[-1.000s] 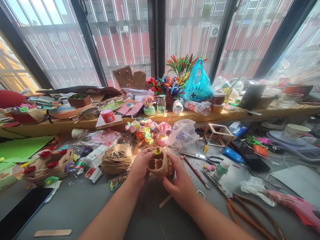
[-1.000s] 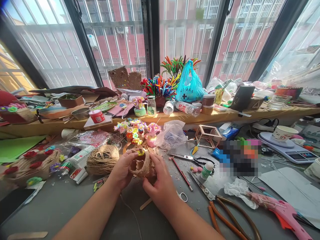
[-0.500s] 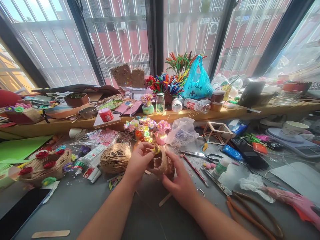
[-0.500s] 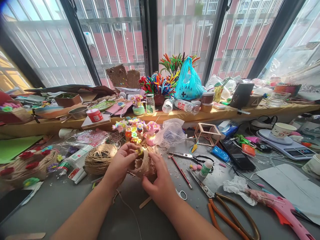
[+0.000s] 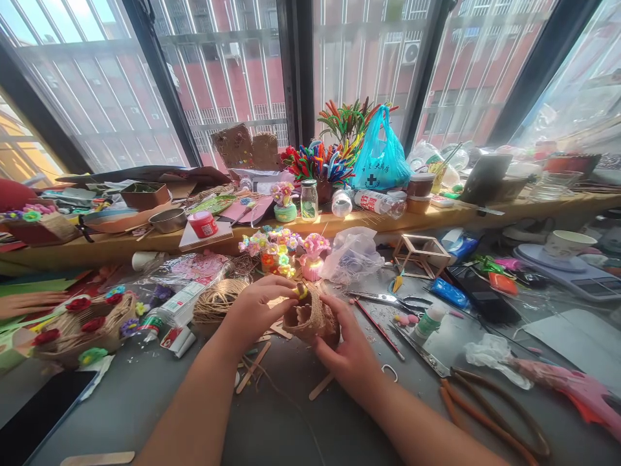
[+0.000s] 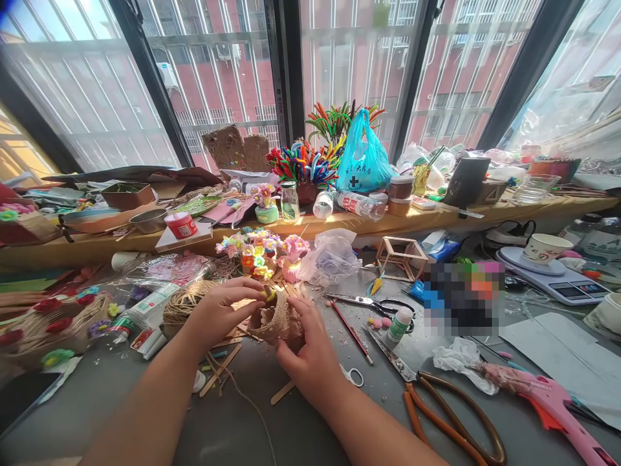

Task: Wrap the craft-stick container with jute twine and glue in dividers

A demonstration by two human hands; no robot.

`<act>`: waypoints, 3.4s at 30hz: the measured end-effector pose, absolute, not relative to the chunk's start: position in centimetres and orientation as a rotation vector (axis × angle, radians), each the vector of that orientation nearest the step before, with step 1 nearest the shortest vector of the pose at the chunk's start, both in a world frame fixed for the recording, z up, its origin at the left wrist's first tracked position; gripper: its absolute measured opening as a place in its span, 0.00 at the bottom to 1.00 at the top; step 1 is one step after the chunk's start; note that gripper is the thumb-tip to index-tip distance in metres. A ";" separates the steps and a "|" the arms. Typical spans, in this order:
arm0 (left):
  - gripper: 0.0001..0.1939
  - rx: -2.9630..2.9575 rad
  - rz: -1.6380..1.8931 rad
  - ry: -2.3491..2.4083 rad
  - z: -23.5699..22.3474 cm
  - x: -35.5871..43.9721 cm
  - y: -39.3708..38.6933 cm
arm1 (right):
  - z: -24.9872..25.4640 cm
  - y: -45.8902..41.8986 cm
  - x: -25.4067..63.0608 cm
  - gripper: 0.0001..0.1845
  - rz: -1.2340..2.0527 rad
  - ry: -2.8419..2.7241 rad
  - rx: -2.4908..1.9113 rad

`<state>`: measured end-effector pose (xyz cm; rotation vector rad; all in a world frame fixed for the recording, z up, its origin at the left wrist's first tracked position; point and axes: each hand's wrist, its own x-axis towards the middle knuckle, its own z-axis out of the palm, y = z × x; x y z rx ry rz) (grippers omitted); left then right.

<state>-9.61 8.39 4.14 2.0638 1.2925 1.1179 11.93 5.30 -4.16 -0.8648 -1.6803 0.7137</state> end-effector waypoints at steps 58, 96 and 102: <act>0.28 1.078 1.366 0.958 2.1 -6.4 7.6 | -5.2 5.9 11.9 0.26 1.240 -1.324 -0.652; 0.52 1.667 0.630 0.876 0.6 -6.4 6.6 | 1.3 8.4 15.8 0.27 1.649 -0.942 -0.973; 0.47 1.716 0.632 0.885 1.5 -6.3 6.3 | 0.3 9.0 15.8 0.33 1.597 -0.838 -1.043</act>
